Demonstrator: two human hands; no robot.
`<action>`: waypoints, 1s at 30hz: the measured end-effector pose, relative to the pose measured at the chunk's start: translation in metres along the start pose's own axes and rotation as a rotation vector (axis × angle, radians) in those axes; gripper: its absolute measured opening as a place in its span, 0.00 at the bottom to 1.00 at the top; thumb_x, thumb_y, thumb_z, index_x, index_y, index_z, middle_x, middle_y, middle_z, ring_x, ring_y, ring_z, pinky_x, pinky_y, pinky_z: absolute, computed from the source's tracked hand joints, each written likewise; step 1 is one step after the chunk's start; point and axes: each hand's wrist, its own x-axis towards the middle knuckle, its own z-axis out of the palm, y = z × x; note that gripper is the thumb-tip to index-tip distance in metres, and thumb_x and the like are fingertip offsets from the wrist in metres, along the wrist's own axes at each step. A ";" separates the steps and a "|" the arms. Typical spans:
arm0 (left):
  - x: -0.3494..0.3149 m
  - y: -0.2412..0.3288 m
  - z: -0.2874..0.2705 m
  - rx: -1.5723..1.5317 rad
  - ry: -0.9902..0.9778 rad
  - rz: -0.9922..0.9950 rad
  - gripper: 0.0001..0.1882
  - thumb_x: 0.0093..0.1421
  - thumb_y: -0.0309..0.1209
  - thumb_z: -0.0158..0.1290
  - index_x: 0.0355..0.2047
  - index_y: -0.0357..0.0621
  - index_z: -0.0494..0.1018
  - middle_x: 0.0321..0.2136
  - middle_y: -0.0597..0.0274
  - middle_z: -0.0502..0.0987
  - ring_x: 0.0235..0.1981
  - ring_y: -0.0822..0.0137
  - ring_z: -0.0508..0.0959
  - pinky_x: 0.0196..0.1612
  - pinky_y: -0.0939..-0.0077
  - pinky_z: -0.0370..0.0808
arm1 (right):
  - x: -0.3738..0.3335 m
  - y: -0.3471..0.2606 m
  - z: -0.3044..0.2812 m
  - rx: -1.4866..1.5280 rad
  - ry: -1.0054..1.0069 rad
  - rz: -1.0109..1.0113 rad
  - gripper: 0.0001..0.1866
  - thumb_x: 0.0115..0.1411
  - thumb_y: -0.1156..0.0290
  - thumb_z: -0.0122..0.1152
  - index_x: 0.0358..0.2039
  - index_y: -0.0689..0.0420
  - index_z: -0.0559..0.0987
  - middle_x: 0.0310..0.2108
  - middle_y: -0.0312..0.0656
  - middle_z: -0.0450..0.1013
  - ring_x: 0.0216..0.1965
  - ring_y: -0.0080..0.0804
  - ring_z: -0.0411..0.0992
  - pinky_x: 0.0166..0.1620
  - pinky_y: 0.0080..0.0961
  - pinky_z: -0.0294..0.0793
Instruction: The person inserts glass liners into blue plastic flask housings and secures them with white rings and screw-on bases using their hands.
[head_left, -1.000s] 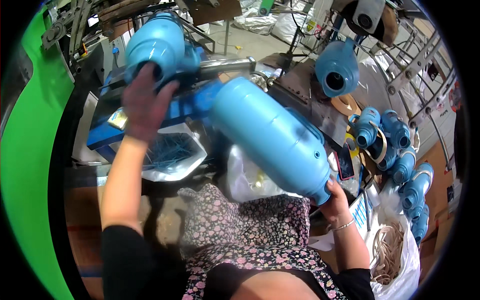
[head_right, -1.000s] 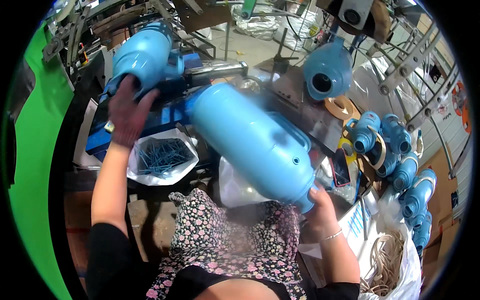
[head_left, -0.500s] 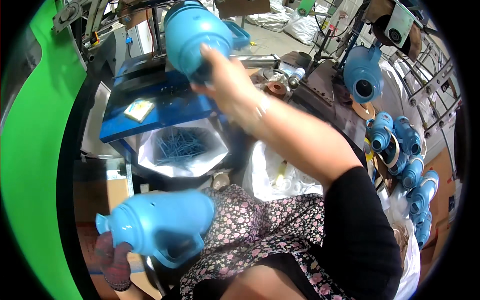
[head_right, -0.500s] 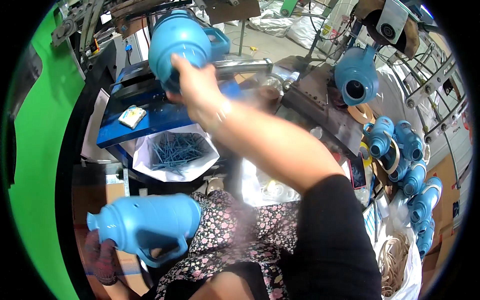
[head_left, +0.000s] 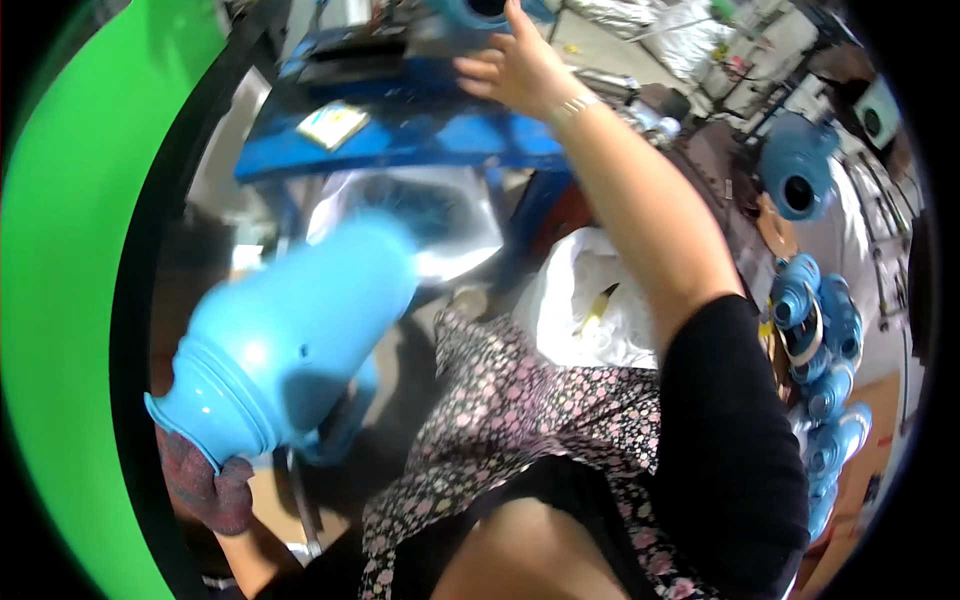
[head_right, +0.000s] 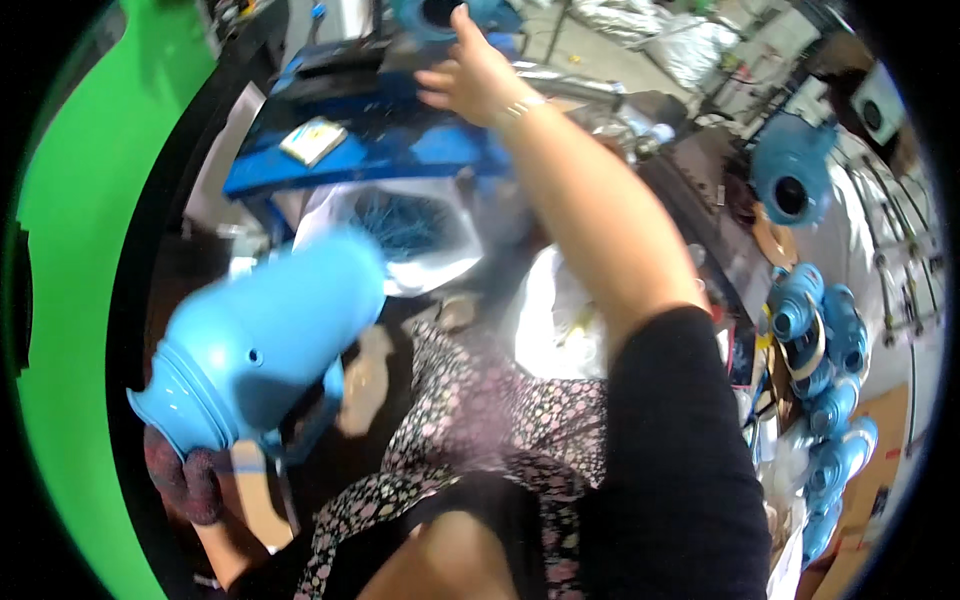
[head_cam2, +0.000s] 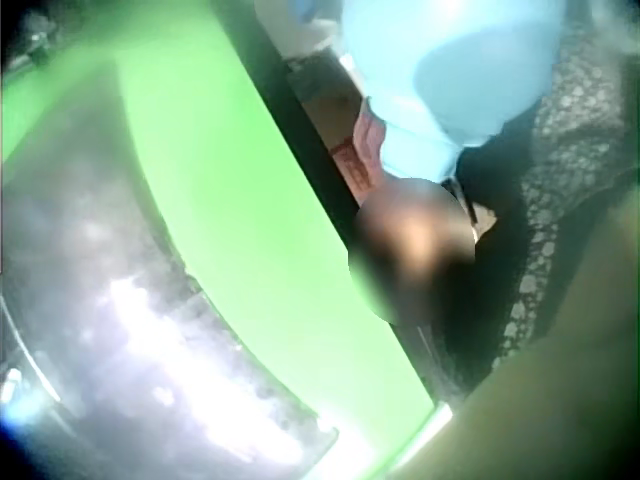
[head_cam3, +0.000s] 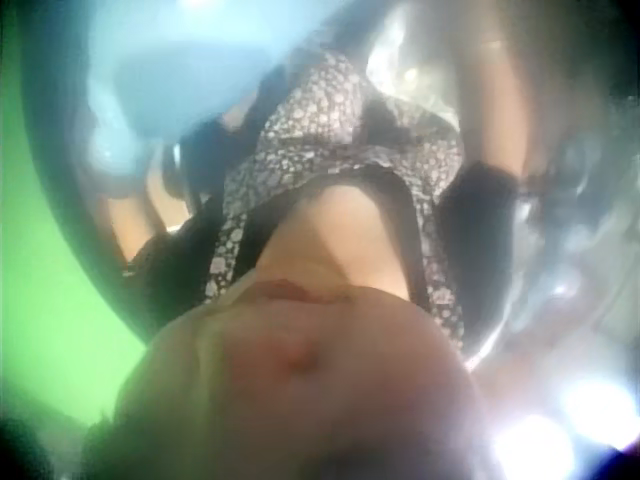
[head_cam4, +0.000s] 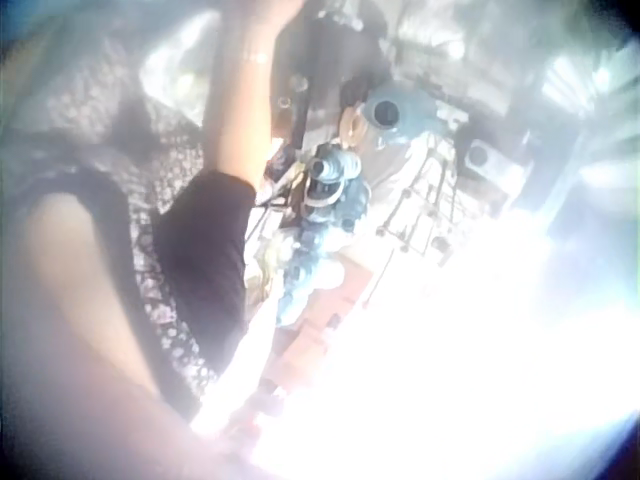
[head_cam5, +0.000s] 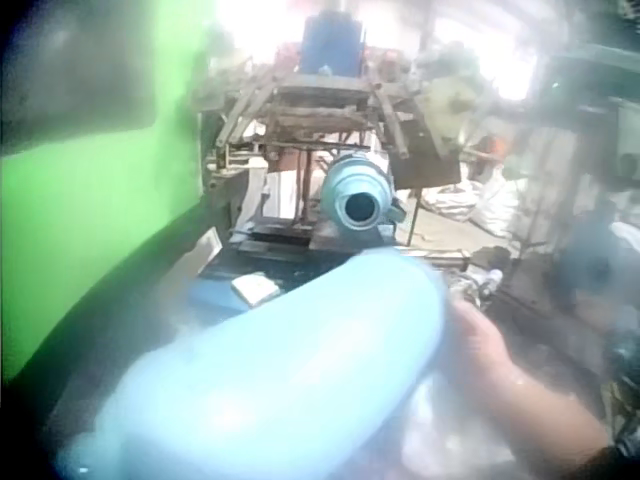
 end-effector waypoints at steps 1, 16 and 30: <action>0.013 0.003 0.002 -0.013 -0.033 0.043 0.13 0.53 0.31 0.59 0.37 0.39 0.74 0.37 0.49 0.73 0.37 0.52 0.73 0.41 0.54 0.69 | -0.022 0.004 -0.015 -0.093 -0.077 0.071 0.32 0.63 0.47 0.53 0.58 0.59 0.66 0.53 0.46 0.68 0.48 0.40 0.70 0.48 0.36 0.71; 0.103 0.068 0.048 -0.010 -0.226 0.505 0.11 0.56 0.30 0.57 0.38 0.38 0.75 0.38 0.49 0.75 0.38 0.55 0.75 0.41 0.59 0.71 | -0.212 -0.038 -0.128 0.145 -0.135 -0.419 0.19 0.65 0.55 0.51 0.49 0.54 0.75 0.48 0.39 0.74 0.52 0.34 0.70 0.58 0.37 0.65; 0.104 0.117 0.033 -0.027 -0.326 0.776 0.10 0.60 0.30 0.55 0.38 0.37 0.76 0.38 0.50 0.77 0.39 0.58 0.77 0.41 0.63 0.73 | -0.281 -0.037 -0.160 0.302 -0.096 -0.598 0.22 0.64 0.51 0.49 0.48 0.56 0.76 0.46 0.43 0.75 0.46 0.35 0.74 0.50 0.36 0.73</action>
